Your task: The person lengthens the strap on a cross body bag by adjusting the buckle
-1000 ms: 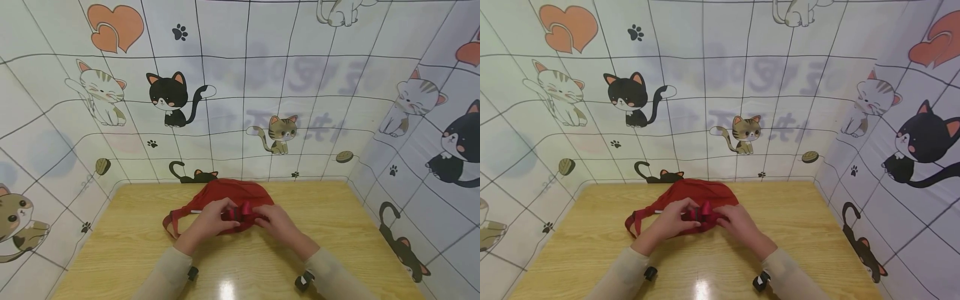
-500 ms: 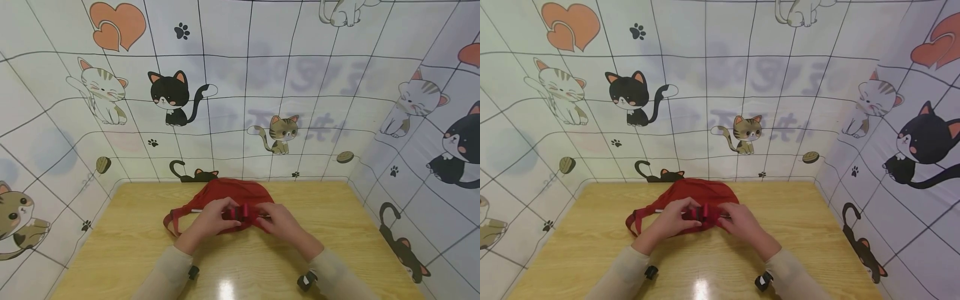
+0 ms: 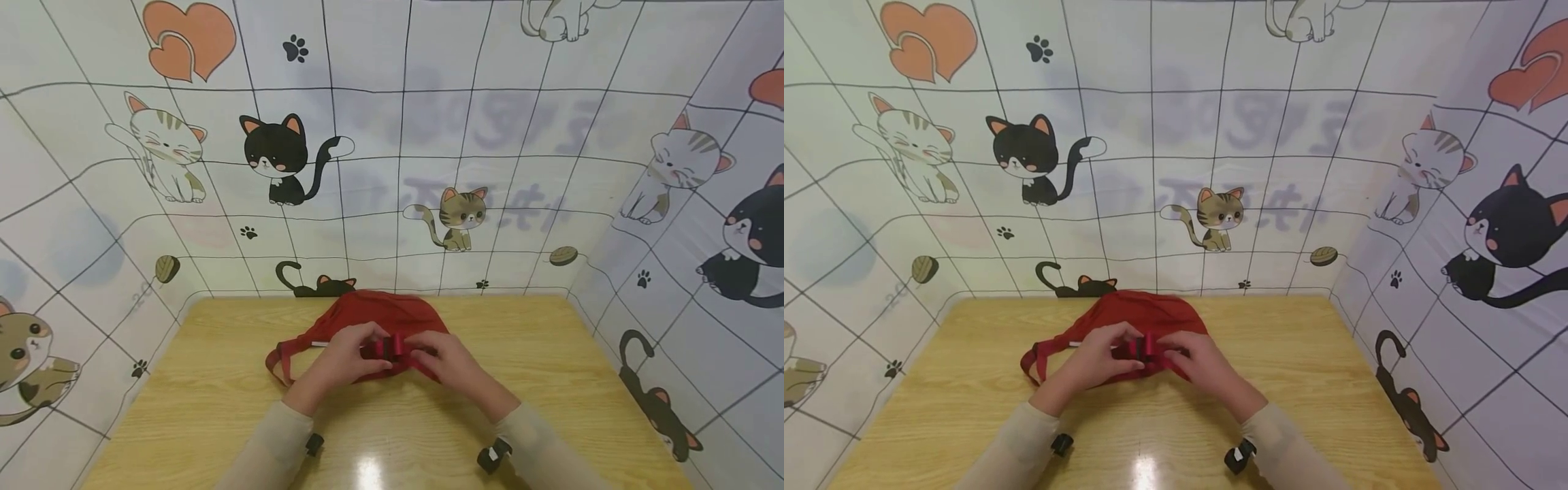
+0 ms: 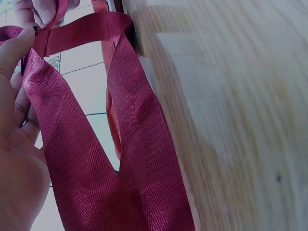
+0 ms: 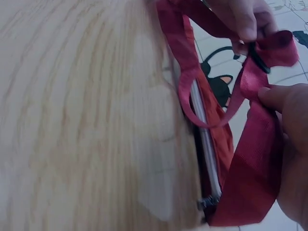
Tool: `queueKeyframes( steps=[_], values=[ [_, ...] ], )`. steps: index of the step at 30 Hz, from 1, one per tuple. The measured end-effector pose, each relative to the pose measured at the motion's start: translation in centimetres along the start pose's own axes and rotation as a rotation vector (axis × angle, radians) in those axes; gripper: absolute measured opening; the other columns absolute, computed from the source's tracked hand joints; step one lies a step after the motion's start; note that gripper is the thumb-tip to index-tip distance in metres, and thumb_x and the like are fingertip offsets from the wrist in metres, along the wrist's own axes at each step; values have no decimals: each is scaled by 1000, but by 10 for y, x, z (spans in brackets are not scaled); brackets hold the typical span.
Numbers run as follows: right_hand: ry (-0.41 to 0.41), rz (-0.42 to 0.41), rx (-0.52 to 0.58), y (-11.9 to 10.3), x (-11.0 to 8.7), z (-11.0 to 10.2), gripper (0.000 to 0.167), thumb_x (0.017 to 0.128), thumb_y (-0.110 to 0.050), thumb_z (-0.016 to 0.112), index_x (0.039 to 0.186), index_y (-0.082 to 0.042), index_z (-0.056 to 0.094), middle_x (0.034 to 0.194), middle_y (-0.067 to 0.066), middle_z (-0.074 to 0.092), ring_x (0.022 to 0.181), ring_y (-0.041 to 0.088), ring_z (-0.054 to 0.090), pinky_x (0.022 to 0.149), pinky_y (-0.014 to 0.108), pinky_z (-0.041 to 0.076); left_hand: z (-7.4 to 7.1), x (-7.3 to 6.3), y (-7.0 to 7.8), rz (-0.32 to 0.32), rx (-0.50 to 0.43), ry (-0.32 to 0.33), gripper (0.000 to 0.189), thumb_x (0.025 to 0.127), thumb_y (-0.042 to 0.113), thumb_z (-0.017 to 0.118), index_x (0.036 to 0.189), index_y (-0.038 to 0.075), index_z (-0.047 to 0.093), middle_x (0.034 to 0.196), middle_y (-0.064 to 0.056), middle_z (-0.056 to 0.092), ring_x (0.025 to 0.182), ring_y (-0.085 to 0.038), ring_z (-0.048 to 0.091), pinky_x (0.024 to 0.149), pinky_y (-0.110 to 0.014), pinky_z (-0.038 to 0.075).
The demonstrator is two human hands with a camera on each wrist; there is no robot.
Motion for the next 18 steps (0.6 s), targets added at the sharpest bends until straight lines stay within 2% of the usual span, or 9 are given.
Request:
queueKeyframes(
  steps=[5, 11, 18],
  values=[
    [-7, -1, -61, 7, -7, -18, 29, 105, -11, 78, 130, -24, 81, 115, -11, 78, 101, 10, 70, 90, 33, 60, -7, -3, 0, -1, 31, 24, 43, 89, 27, 97, 124, 27, 71, 109, 18, 74, 105, -7, 68, 98, -40, 58],
    [11, 42, -133, 17, -15, -40, 29, 103, -6, 79, 128, -20, 83, 115, -8, 78, 98, 10, 69, 88, 34, 61, -17, -6, 0, -5, 4, 79, 43, 87, 22, 98, 121, 28, 73, 104, 22, 72, 105, -8, 68, 98, -43, 57],
    [-23, 77, -109, 23, -18, -49, 26, 105, -7, 77, 127, -19, 82, 110, -7, 78, 91, 9, 68, 80, 31, 60, -18, -7, -2, 2, 6, 71, 42, 87, 23, 98, 121, 28, 73, 106, 23, 72, 105, -6, 68, 99, -42, 57]
  ],
)
Point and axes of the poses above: each hand's wrist, its own x-axis towards the middle knuckle, its own z-axis out of the palm, y = z × x, the point moved 5 cm from there along x, towards the middle knuckle
